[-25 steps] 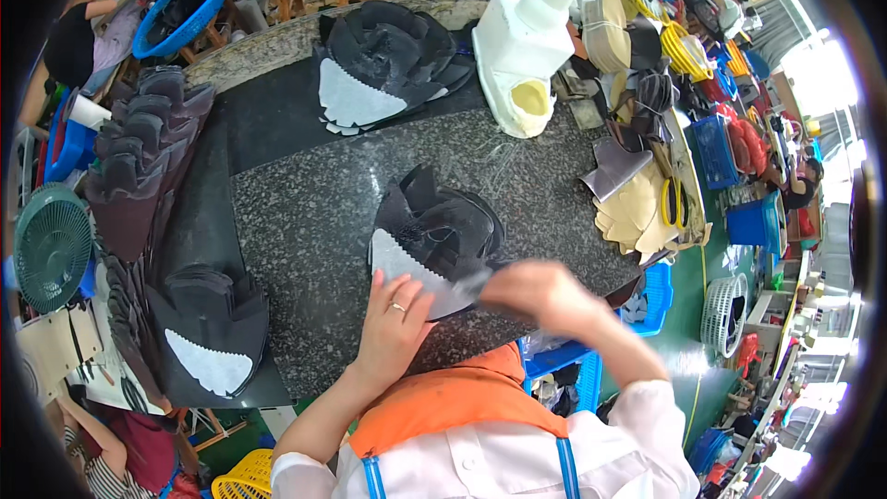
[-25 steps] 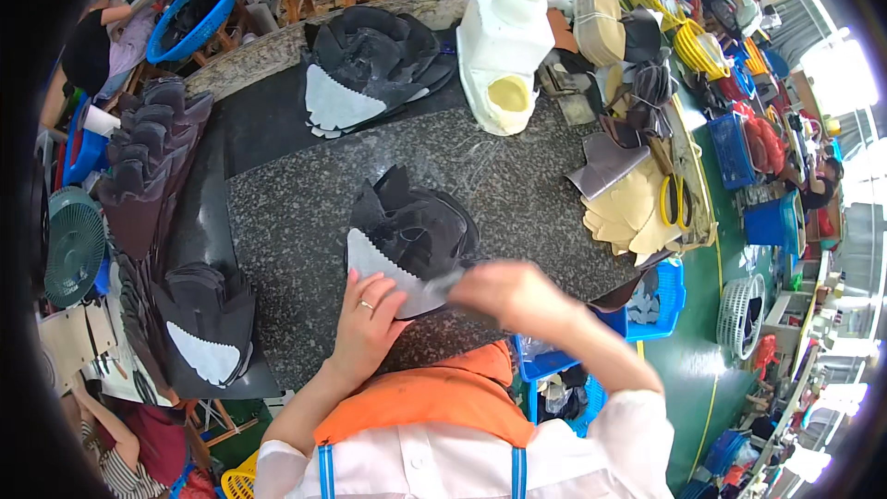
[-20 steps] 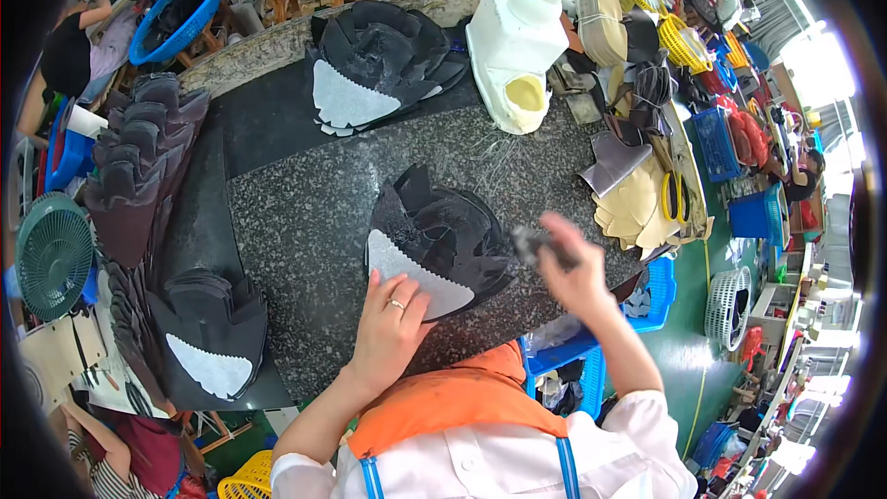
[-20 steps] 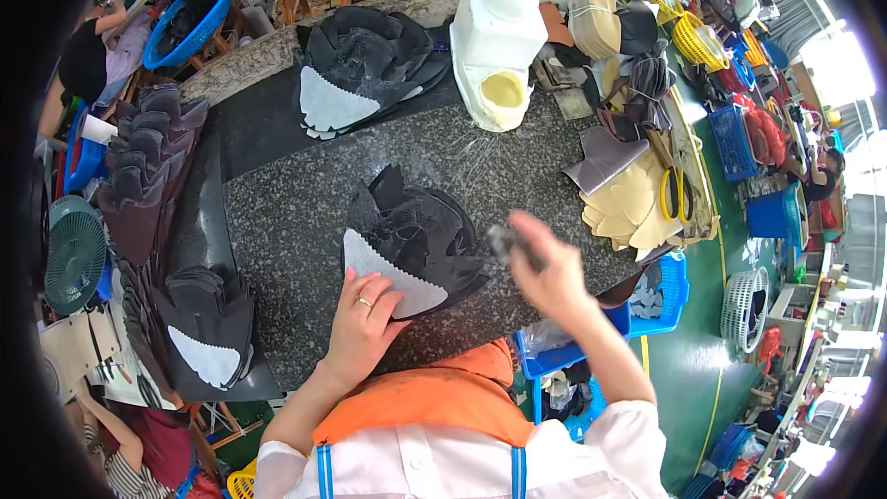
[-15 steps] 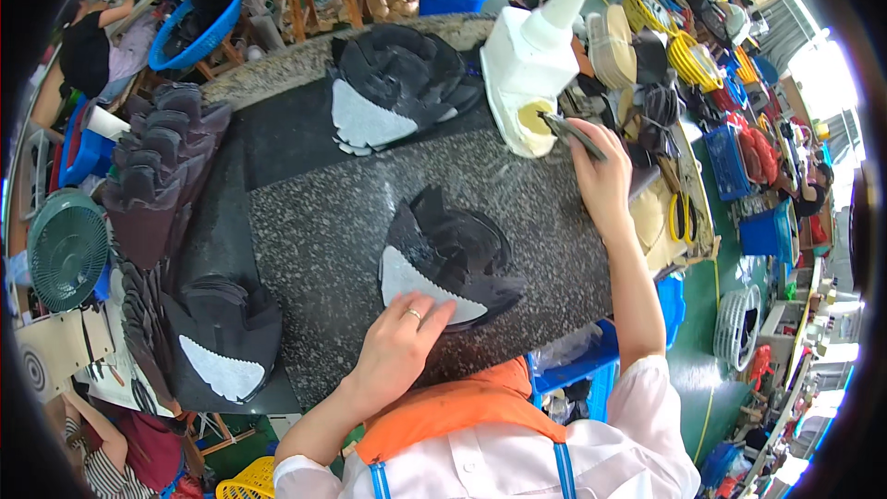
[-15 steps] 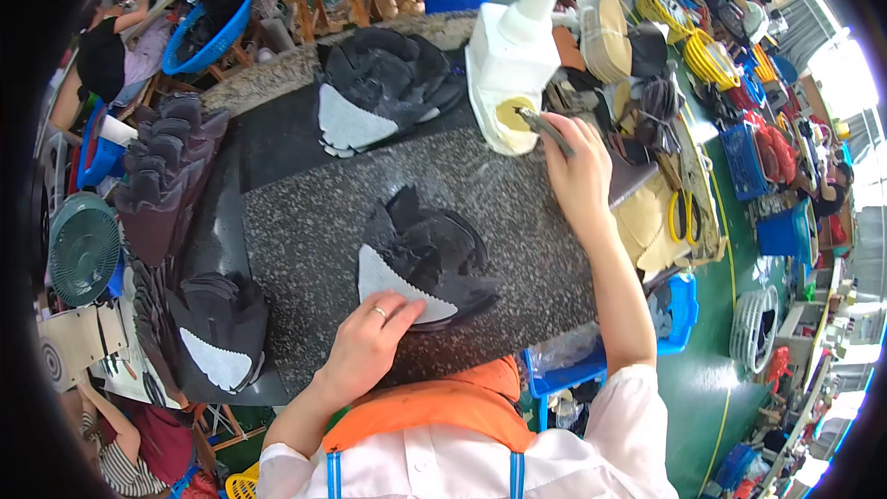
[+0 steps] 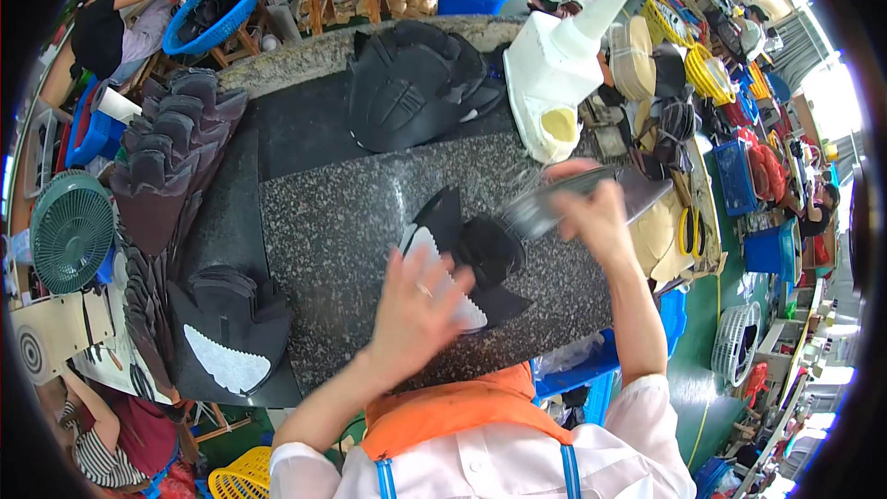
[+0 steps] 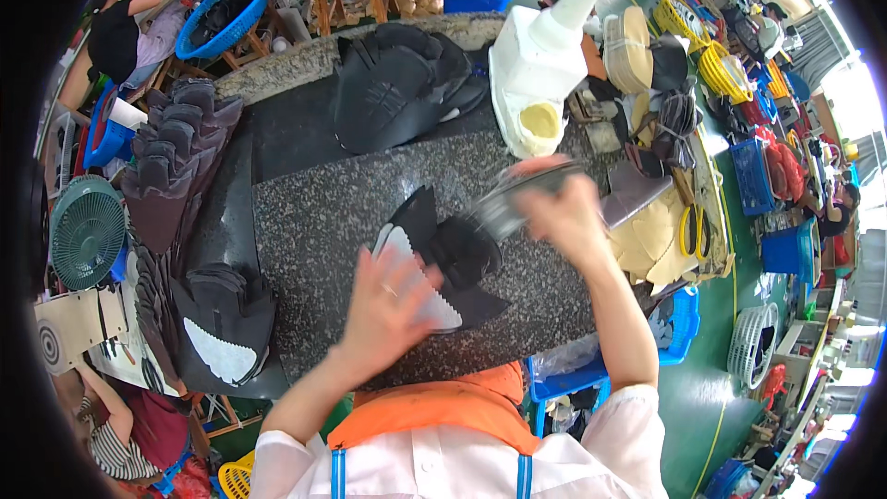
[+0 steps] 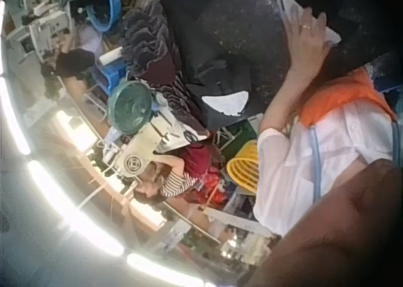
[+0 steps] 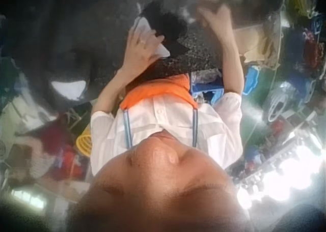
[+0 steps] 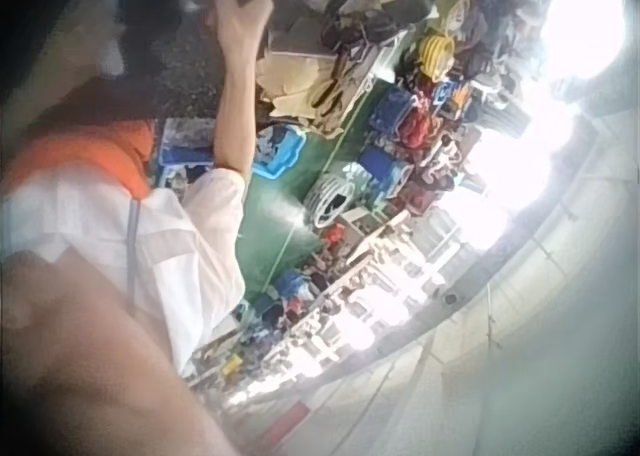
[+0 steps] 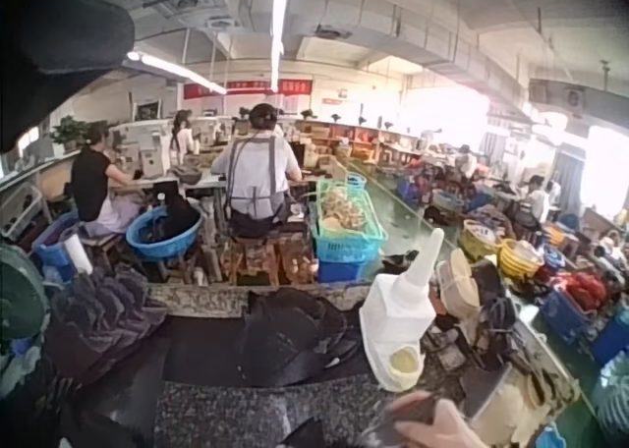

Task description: The person applies glue to black shoe components using a brush and a glue dispenser.

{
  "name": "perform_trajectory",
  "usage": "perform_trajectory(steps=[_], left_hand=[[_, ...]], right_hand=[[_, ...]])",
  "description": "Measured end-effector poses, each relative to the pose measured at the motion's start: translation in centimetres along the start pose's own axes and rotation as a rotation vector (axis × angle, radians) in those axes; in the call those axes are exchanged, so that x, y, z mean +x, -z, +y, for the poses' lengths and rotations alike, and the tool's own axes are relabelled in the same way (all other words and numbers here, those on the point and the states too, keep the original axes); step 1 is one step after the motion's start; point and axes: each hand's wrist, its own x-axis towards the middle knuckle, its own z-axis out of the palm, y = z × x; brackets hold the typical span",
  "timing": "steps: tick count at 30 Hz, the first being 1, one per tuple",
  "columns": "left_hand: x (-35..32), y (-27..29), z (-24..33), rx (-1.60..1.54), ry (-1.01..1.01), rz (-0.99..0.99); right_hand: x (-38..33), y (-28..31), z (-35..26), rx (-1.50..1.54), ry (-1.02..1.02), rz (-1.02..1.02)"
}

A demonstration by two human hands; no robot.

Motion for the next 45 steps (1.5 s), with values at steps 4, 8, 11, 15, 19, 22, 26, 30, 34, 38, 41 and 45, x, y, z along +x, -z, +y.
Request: perform_trajectory(steps=[4, 8, 11, 15, 19, 22, 26, 30, 34, 38, 41, 45], left_hand=[[-3.8, -3.3, 0.2, -0.044, -0.080, -0.089], [-4.4, -2.8, 0.2, -0.075, -0.026, -0.065], [-4.5, -2.7, 0.4, -0.094, 0.032, -0.036], [-4.3, -3.1, 0.7, -0.154, 0.058, 0.009], [-4.4, -2.7, 0.7, -0.099, 0.031, -0.009], [-4.4, -2.6, 0.8, -0.082, 0.038, -0.031], [-4.1, -2.4, 1.2, -0.072, 0.023, -0.049], [-4.5, -2.5, 1.1, -0.084, 0.060, -0.045], [-3.0, -0.4, 1.7, -0.098, 0.091, -0.199], [-1.4, 2.8, 1.5, -0.288, 0.141, -0.174], [0.8, 6.0, 0.6, -0.311, 0.160, 0.231], [6.6, 6.9, -1.9, 0.186, -0.015, 0.413]], right_hand=[[1.1, -7.0, 1.0, -0.418, 0.875, -0.255], [0.5, -5.2, 0.9, -0.418, 1.023, -0.435], [-2.0, -0.2, 5.8, -0.454, 0.937, -0.388], [-12.7, -4.4, 7.7, -0.484, 0.830, -0.387], [-13.3, -5.0, 11.2, -0.209, 0.490, 0.287], [-11.2, -4.5, 7.3, -0.152, 0.528, 0.203], [-5.6, -8.0, 4.2, -0.286, 0.494, 0.100], [-4.1, -5.1, 1.5, -0.324, 0.556, 0.073], [0.6, -6.9, 2.9, -0.392, 0.812, -0.120], [2.4, -1.0, 0.8, -0.338, 0.495, 0.360], [5.3, 3.3, 2.4, -0.454, 0.492, 0.555], [9.5, 3.2, 5.0, -0.595, 0.559, 0.448]])
